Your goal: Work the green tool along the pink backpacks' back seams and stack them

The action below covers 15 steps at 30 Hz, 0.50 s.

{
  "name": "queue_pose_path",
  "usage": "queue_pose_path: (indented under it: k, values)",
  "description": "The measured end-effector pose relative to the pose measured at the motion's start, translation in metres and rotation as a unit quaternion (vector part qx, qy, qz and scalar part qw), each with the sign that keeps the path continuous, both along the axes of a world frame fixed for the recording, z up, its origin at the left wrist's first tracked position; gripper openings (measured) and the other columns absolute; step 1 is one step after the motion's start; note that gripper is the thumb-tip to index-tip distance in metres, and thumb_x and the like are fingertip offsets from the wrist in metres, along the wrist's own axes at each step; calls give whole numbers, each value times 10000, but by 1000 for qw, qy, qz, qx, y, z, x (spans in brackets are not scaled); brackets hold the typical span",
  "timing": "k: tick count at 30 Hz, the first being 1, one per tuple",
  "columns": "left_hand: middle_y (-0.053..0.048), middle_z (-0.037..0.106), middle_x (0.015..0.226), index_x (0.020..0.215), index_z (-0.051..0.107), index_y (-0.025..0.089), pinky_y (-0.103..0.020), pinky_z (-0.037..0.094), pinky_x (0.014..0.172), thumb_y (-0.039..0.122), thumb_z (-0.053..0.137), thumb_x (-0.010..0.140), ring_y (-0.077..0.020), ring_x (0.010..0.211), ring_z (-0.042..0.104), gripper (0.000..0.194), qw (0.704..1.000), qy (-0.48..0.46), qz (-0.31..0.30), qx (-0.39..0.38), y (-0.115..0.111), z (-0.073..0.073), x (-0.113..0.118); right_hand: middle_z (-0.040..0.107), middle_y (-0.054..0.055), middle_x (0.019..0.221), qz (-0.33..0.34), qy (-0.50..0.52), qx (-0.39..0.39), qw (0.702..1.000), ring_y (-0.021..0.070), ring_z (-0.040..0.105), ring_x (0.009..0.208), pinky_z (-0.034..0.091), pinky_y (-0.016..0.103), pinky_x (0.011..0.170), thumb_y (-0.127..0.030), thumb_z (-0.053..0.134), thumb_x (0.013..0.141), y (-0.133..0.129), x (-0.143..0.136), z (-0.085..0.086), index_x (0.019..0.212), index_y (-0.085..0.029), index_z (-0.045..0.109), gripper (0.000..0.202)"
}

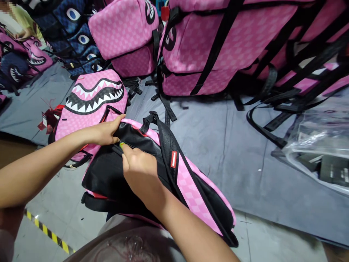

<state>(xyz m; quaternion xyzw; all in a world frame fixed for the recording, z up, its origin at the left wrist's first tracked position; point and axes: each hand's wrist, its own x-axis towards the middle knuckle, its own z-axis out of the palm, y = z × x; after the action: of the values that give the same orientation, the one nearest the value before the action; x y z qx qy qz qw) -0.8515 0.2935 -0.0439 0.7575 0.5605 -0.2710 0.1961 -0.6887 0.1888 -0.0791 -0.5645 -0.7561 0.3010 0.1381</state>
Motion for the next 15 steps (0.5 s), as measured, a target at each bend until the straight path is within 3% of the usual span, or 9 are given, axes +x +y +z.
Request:
queue_pose_path:
  k: [8,15]
  values:
    - [-182,671,1261,1590,-73,98,-274,504,844,227,594,830,-255,1089,685,1020,1000,-5,3,-10,-2,1,-1,772,64,1098,-6,9,1,1000,212,733,970,532,287,828,-276,480,994,-1,1,0,1335,-254,645,379]
    - [-226,603,1366,1593,-33,90,-300,497,905,224,596,830,-282,1195,643,997,1000,-25,4,8,-1,-2,-5,769,67,1121,2,18,-5,1000,231,729,1001,524,308,829,-271,463,993,1,2,1,1329,-245,644,383]
